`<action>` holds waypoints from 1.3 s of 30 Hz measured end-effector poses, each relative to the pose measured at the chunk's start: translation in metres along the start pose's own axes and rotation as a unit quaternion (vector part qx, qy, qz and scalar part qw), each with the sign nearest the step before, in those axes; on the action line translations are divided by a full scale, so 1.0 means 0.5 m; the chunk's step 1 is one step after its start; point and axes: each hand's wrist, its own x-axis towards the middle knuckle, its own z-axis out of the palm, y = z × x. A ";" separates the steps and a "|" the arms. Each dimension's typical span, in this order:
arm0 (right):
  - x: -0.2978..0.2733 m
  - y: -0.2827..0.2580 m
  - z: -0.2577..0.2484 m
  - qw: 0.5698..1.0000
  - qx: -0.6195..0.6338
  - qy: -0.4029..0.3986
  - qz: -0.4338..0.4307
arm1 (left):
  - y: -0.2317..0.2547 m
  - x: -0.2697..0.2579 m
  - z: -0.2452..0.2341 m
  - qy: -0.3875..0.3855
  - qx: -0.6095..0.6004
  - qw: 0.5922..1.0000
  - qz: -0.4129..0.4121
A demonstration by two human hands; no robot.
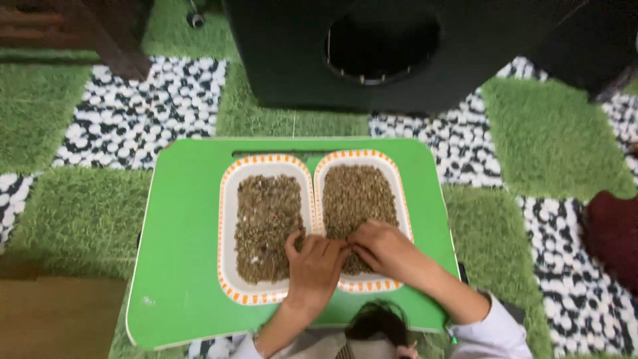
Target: Manually sorting green coffee beans in trays to identify and remove defects.
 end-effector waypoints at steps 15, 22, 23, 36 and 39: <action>0.007 -0.008 0.008 1.000 0.001 -0.001 -0.028 | -0.167 -0.064 -0.140 -0.201 0.109 0.957 -0.178; 0.089 -0.040 0.059 0.978 -0.069 0.004 -0.198 | -0.202 -0.078 -0.055 -0.204 0.172 0.957 -0.114; 0.103 -0.045 0.065 0.974 -0.083 -0.001 -0.212 | -0.203 -0.081 -0.051 -0.190 0.174 0.960 -0.105; 0.178 -0.041 0.184 0.958 -0.146 -0.037 -0.245 | -0.187 -0.093 -0.070 -0.104 0.150 0.980 -0.082; 0.180 -0.033 0.179 0.962 -0.123 -0.053 -0.237 | -0.198 -0.097 -0.065 -0.098 0.156 0.980 -0.075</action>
